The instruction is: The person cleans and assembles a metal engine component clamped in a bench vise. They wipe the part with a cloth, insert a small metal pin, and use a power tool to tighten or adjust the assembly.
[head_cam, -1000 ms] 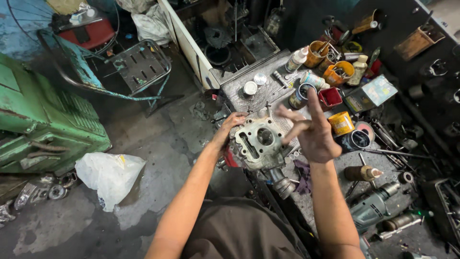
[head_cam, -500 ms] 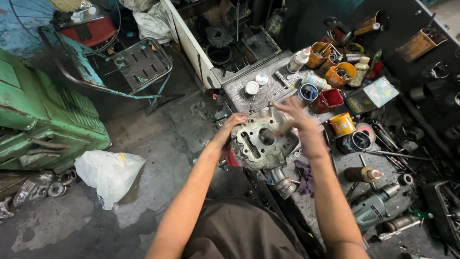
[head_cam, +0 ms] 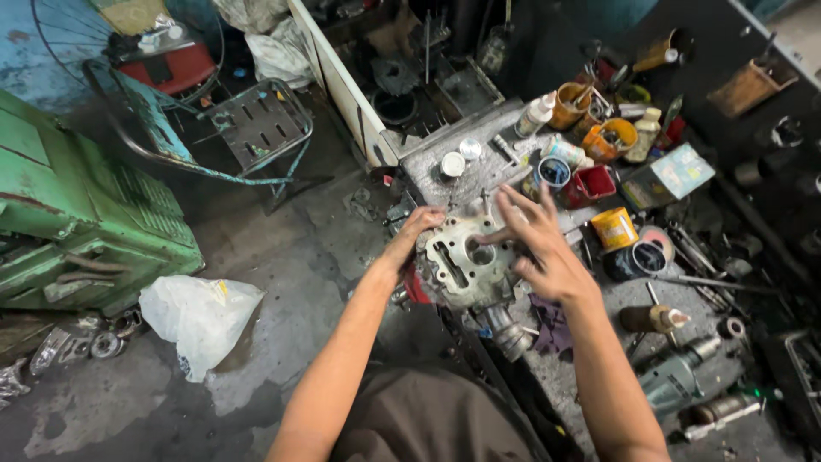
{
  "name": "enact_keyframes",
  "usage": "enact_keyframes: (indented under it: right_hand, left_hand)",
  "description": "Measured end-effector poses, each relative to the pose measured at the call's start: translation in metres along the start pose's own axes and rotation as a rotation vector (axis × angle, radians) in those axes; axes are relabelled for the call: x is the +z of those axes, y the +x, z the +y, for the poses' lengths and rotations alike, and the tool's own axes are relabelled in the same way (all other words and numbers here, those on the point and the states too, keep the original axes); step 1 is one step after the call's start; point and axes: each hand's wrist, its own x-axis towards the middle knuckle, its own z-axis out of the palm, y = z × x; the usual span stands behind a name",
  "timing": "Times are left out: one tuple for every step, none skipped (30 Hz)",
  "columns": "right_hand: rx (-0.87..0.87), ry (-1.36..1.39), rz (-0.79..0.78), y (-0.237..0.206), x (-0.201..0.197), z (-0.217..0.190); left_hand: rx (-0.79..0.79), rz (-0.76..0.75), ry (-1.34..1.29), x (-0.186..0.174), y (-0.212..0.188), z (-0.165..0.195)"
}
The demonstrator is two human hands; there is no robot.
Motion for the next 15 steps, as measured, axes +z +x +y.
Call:
enact_keyframes:
  right_hand:
    - [-0.045, 0.011, 0.051, -0.002, -0.002, -0.002]
    - [0.087, 0.204, 0.113, -0.005, -0.003, -0.005]
    - [0.235, 0.394, 0.173, -0.008, -0.005, -0.008]
    - [0.380, 0.579, 0.239, -0.011, -0.007, -0.010]
    - [0.418, 0.499, 0.213, -0.014, -0.008, -0.012]
    - [0.453, 0.422, 0.186, -0.016, -0.010, -0.013]
    - [0.496, 0.346, 0.155, -0.018, -0.010, -0.015]
    - [0.449, 0.244, 0.064, -0.018, -0.009, -0.017]
    - [0.399, 0.141, -0.024, -0.016, -0.008, -0.021]
    - [0.346, 0.034, -0.107, -0.011, -0.005, -0.026]
    - [0.275, -0.113, -0.100, -0.002, -0.003, -0.032]
    - [0.206, -0.261, -0.092, 0.009, -0.001, -0.042]
    - [0.140, -0.408, -0.088, 0.022, -0.001, -0.053]
    - [0.193, -0.392, -0.153, 0.038, -0.003, -0.066]
    - [0.246, -0.375, -0.218, 0.056, -0.008, -0.077]
  left_hand:
    - [0.014, -0.002, 0.011, -0.001, 0.002, -0.001]
    - [0.014, -0.002, 0.019, -0.003, 0.002, -0.003]
    - [0.002, -0.008, 0.026, -0.003, 0.003, -0.004]
    - [0.008, -0.014, 0.025, -0.004, 0.004, -0.005]
    - [0.030, -0.019, 0.026, -0.004, 0.004, -0.005]
    - [0.053, -0.022, 0.029, -0.004, 0.004, -0.005]
    - [0.045, -0.015, 0.016, -0.003, 0.004, -0.005]
    - [0.032, -0.008, 0.000, -0.002, 0.004, -0.004]
    - [0.021, -0.003, -0.014, -0.001, 0.003, -0.003]
    - [0.000, 0.013, -0.045, 0.000, 0.002, -0.002]
    - [-0.021, 0.026, -0.074, 0.001, 0.000, -0.001]
    - [-0.045, 0.038, -0.102, 0.002, -0.001, 0.000]
    - [-0.039, 0.038, -0.095, 0.002, -0.002, 0.001]
    - [-0.036, 0.038, -0.088, 0.003, -0.004, 0.001]
    - [-0.032, 0.038, -0.081, 0.003, -0.004, 0.002]
